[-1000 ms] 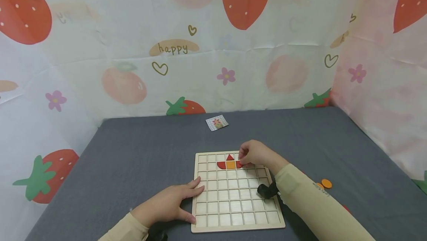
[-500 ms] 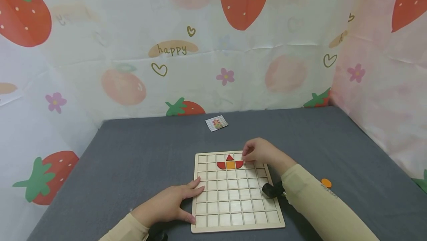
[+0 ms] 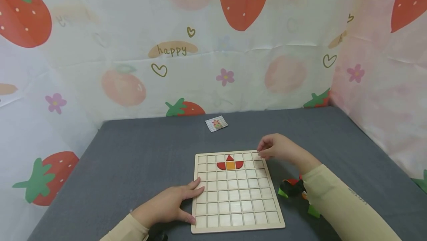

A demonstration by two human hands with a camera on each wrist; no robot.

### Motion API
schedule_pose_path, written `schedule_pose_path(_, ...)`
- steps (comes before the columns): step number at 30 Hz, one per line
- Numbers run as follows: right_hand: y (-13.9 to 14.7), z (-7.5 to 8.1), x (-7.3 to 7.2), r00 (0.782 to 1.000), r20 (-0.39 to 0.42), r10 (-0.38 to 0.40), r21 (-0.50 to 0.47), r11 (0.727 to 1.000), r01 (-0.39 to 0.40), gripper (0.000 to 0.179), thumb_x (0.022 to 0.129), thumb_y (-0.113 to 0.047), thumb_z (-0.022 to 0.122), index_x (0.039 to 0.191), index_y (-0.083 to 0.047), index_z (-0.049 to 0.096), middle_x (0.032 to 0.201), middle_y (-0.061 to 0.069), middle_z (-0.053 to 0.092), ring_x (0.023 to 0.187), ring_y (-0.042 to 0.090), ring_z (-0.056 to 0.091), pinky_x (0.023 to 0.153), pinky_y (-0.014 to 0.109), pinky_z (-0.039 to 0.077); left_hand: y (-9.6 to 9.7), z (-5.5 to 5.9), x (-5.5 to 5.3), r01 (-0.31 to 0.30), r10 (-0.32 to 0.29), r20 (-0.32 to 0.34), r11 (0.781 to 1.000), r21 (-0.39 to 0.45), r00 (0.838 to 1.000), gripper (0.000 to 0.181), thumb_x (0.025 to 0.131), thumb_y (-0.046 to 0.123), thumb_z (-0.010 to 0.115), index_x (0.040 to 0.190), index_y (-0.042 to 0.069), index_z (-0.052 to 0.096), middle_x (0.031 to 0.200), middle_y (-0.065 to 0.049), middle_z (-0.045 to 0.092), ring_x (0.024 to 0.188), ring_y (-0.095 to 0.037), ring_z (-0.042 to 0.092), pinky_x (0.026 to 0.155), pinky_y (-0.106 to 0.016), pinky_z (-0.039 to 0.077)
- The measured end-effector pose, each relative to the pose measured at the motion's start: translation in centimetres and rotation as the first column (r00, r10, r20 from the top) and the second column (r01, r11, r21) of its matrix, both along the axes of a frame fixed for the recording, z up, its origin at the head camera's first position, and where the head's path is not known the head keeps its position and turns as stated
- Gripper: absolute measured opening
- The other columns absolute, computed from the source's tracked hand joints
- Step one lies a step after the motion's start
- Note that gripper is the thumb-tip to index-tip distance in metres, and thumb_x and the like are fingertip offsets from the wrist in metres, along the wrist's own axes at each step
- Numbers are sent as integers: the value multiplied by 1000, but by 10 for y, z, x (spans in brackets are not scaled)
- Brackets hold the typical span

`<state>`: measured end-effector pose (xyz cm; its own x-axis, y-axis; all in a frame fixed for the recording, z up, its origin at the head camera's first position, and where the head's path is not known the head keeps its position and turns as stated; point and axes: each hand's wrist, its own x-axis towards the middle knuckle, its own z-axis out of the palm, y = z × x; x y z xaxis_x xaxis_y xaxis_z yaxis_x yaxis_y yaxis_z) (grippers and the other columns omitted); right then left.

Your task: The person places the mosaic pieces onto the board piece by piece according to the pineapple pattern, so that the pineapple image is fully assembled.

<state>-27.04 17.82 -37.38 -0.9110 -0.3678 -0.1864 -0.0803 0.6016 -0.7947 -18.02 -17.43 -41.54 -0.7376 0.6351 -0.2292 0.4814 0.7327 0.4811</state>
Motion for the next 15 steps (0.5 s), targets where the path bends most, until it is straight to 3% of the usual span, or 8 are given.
schedule_pose_path(9,36,7,11,999,-25,46,62,997,-44,16,86,-16,64,95,-2,64,87,7,63,77,21,54,72,39,47,0,-1,0,-4,4,-7,1000,3,1000,89,65,58,70,140,24,37,149,-1,26,131,-20,35,101,-40,35)
schedule_pose_path(15,55,8,17,999,-27,46,61,997,-45,17,85,-15,64,93,0,64,87,11,63,78,24,55,73,39,47,0,0,1,-1,1,-13,1000,6,1000,89,65,58,70,140,23,38,149,-1,26,130,-20,36,100,-40,35)
